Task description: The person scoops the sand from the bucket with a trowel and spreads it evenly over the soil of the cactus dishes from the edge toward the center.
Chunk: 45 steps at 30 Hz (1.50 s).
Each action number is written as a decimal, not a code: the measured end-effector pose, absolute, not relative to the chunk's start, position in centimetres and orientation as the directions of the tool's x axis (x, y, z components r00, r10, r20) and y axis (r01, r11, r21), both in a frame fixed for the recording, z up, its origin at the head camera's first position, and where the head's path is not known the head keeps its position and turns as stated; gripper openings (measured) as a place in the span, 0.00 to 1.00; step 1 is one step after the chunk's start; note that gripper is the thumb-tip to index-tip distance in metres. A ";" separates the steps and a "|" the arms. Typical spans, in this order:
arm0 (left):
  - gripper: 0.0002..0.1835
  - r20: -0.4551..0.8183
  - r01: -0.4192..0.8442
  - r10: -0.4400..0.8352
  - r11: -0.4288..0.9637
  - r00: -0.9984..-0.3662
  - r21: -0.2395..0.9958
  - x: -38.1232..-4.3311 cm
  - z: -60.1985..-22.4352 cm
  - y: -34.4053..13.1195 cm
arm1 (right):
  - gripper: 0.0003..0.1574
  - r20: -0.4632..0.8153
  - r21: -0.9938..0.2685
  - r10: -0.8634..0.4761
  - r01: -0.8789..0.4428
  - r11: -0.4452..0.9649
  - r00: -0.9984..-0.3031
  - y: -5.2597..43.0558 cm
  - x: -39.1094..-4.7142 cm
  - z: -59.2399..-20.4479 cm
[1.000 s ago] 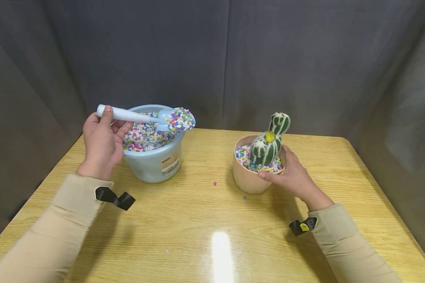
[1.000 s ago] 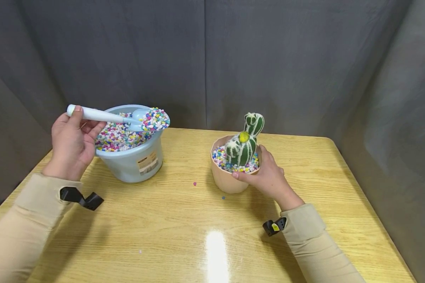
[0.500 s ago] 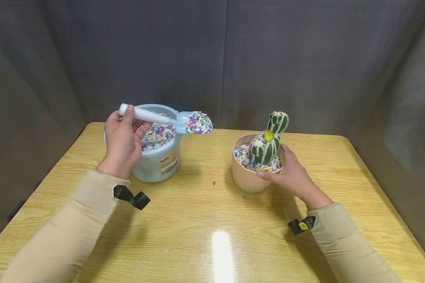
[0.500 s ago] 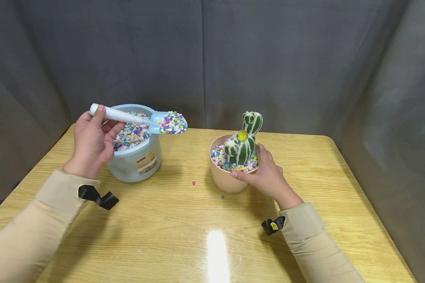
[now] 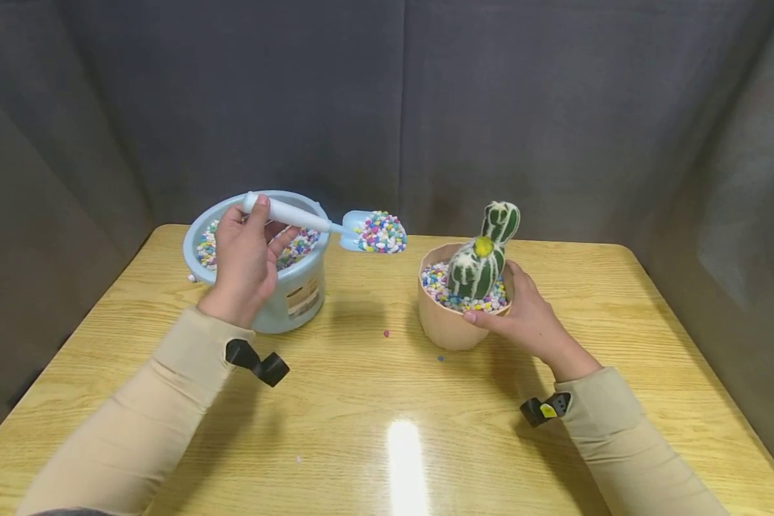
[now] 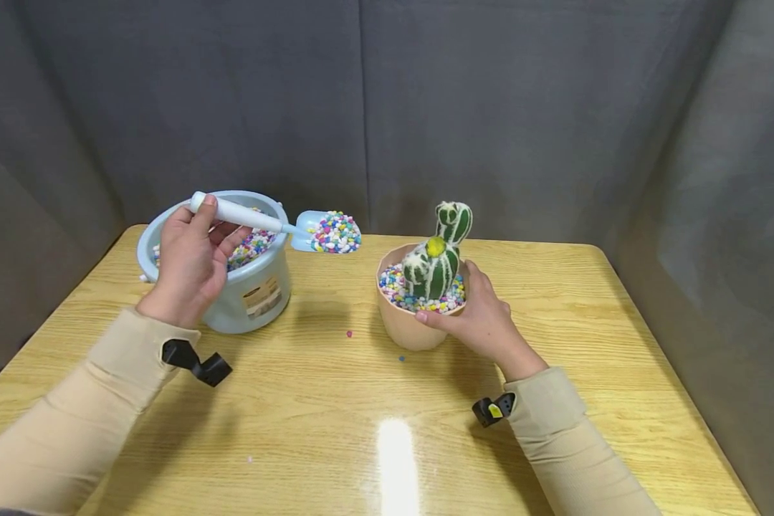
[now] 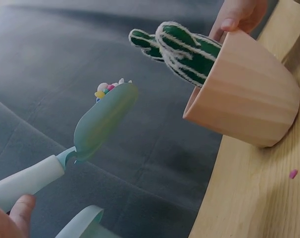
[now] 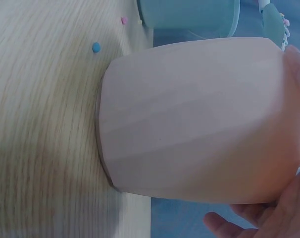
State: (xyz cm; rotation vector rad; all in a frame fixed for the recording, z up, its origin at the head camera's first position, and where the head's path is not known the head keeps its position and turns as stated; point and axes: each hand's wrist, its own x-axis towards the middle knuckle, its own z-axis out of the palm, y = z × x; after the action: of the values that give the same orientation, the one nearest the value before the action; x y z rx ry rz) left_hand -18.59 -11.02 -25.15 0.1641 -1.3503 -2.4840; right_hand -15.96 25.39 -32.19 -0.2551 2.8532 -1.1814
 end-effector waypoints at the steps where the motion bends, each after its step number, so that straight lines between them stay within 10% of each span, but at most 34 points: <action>1: 0.03 0.048 0.213 -0.318 -0.508 -0.947 0.835 -18.6 -25.2 -10.9 | 0.73 0.021 -0.702 -0.167 -0.133 0.699 -0.986 25.3 -15.9 -32.2; 45: 0.04 0.133 0.203 -0.217 -0.337 -0.967 0.920 -18.7 -25.6 -7.2 | 0.72 0.037 -0.717 -0.201 -0.166 0.677 -0.979 25.2 -15.7 -32.0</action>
State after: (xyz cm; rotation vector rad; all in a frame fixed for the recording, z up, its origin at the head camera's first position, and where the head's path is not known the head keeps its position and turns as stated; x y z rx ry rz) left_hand -18.69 -7.16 -25.61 0.0194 -1.6326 -2.3773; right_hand -15.68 25.16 -31.98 -0.3110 2.8351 -1.2051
